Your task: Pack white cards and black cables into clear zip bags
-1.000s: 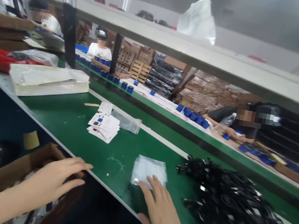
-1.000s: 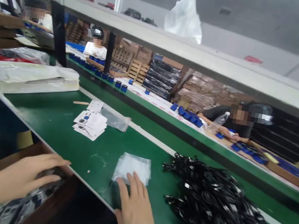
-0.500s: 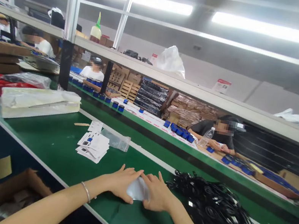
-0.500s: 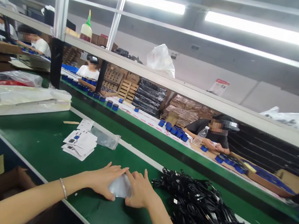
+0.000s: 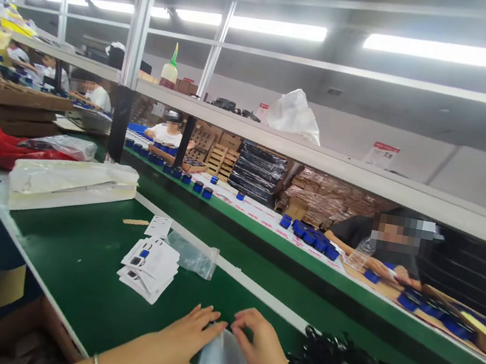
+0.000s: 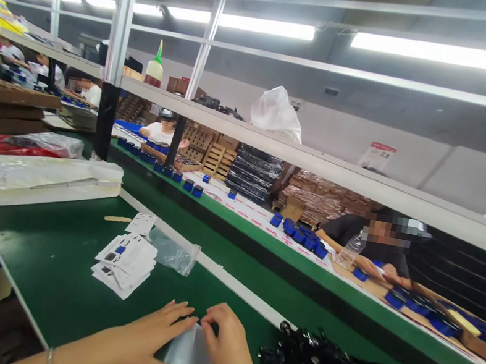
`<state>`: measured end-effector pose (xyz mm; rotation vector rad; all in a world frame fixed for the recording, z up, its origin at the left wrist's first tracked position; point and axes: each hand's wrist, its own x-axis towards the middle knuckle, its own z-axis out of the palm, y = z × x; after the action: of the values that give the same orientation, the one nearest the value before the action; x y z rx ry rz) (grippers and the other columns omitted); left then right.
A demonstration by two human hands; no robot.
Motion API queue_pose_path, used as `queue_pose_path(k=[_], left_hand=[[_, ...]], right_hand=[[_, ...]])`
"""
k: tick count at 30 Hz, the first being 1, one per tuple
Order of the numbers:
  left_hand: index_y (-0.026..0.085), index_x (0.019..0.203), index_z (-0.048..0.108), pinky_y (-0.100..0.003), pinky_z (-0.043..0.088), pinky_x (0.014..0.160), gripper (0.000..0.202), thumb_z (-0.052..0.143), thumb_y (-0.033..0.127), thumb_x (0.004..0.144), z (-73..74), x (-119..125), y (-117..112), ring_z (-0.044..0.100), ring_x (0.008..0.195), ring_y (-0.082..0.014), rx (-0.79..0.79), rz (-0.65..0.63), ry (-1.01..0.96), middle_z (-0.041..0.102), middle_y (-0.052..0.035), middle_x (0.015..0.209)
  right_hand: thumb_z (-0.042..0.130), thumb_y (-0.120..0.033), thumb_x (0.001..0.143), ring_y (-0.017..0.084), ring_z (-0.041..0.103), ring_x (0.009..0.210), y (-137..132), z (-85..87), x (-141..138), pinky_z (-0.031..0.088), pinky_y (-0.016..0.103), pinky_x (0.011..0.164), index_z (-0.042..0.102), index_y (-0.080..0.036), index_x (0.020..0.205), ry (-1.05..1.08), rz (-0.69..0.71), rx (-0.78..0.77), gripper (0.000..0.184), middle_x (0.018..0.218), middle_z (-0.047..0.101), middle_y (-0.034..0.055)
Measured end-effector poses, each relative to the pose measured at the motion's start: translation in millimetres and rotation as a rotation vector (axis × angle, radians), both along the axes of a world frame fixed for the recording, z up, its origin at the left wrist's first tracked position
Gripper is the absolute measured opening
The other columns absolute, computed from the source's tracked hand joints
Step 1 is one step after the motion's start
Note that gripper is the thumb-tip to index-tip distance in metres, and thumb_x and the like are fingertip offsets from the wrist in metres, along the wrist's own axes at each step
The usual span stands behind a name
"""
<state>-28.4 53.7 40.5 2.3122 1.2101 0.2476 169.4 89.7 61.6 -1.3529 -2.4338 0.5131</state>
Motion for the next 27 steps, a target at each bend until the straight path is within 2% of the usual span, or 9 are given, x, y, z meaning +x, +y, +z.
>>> queue_pose_path(k=[1, 3, 7, 10, 13, 15, 18, 23, 27], left_hand=[[0.006, 0.144, 0.029, -0.054, 0.013, 0.113, 0.097, 0.065, 0.06, 0.071, 0.3, 0.2, 1.4, 0.015, 0.14, -0.037, -0.011, -0.002, 0.0, 0.026, -0.0248, 0.151], [0.007, 0.143, 0.032, -0.055, 0.011, 0.112, 0.094, 0.064, 0.059, 0.072, -0.1, 2.1, 6.2, 0.015, 0.14, -0.0375, -0.037, 0.001, 0.003, 0.028, -0.0245, 0.15], [0.01, 0.139, 0.041, -0.058, 0.015, 0.11, 0.075, 0.062, 0.049, 0.079, 0.0, 1.5, 19.2, 0.021, 0.138, -0.0396, -0.108, 0.01, -0.012, 0.034, -0.0247, 0.147], [0.014, 0.137, 0.046, -0.055, 0.017, 0.111, 0.07, 0.067, 0.042, 0.077, 7.5, -9.8, 22.5, 0.025, 0.138, -0.0383, -0.143, 0.043, -0.094, 0.036, -0.0216, 0.148], [0.023, 0.13, 0.054, -0.05, 0.028, 0.108, 0.064, 0.073, 0.031, 0.07, 17.5, -22.7, 19.0, 0.038, 0.132, -0.0348, -0.195, 0.129, -0.233, 0.044, -0.0136, 0.144], [0.027, 0.12, 0.063, -0.048, 0.031, 0.106, 0.055, 0.074, 0.023, 0.066, 18.9, -27.3, 17.3, 0.045, 0.126, -0.0327, -0.243, 0.192, -0.35, 0.053, -0.009, 0.136], [0.022, 0.115, 0.066, -0.046, 0.029, 0.108, 0.05, 0.076, 0.023, 0.065, 8.7, -27.6, 20.7, 0.049, 0.123, -0.0315, -0.352, 0.309, -0.584, 0.06, -0.0098, 0.129], [0.006, 0.135, 0.039, -0.037, 0.042, 0.102, 0.068, 0.054, 0.05, 0.086, -8.3, -19.1, 38.2, 0.056, 0.12, -0.026, -0.662, 0.547, -1.107, 0.054, -0.022, 0.134], [0.006, 0.133, 0.035, -0.031, 0.048, 0.097, 0.06, 0.044, 0.048, 0.093, -1.3, -5.8, 51.3, 0.058, 0.118, -0.023, -0.738, 0.686, -1.44, 0.05, -0.0237, 0.137]], right_hand=[[0.048, -0.016, 0.091, 0.02, 0.062, 0.094, 11.4, -2.0, -9.4, 0.047, 0.036, 0.088, 0.067, -0.013, 0.088, 0.031, -0.026, -0.028, 0.02, 0.096, 0.067, 0.0084], [0.053, -0.023, 0.093, 0.019, 0.064, 0.085, 37.2, -6.9, -28.9, 0.051, 0.038, 0.08, 0.065, -0.014, 0.09, 0.079, -0.082, -0.106, 0.016, 0.091, 0.067, 0.0045], [0.057, -0.032, 0.092, 0.02, 0.064, 0.091, 89.1, -17.8, -64.8, 0.053, 0.04, 0.077, 0.057, -0.016, 0.114, 0.192, -0.224, -0.262, 0.027, 0.112, 0.061, 0.0057], [0.057, -0.031, 0.092, 0.022, 0.063, 0.094, 117.1, -26.0, -86.0, 0.053, 0.041, 0.078, 0.056, -0.016, 0.116, 0.268, -0.324, -0.375, 0.028, 0.115, 0.06, 0.0064], [0.058, -0.031, 0.092, 0.023, 0.062, 0.096, 131.0, -31.7, -100.7, 0.053, 0.041, 0.079, 0.056, -0.016, 0.116, 0.333, -0.342, -0.45, 0.029, 0.116, 0.06, 0.0062], [0.058, -0.03, 0.091, 0.023, 0.062, 0.097, 133.8, -32.3, -105.5, 0.053, 0.042, 0.079, 0.056, -0.016, 0.117, 0.384, -0.328, -0.469, 0.029, 0.117, 0.059, 0.0062], [0.058, -0.03, 0.091, 0.023, 0.062, 0.096, 131.6, -27.6, -102.0, 0.053, 0.042, 0.079, 0.056, -0.017, 0.117, 0.474, -0.304, -0.492, 0.029, 0.117, 0.059, 0.0065], [0.057, -0.03, 0.092, 0.02, 0.063, 0.091, 110.5, -12.2, -67.2, 0.053, 0.04, 0.076, 0.057, -0.016, 0.114, 0.647, -0.243, -0.511, 0.026, 0.112, 0.061, 0.0062], [0.061, -0.037, 0.088, 0.015, 0.062, 0.073, 75.4, -5.9, -30.6, 0.05, 0.03, 0.068, 0.06, -0.014, 0.083, 0.792, -0.181, -0.468, 0.024, 0.081, 0.065, 0.0011]])
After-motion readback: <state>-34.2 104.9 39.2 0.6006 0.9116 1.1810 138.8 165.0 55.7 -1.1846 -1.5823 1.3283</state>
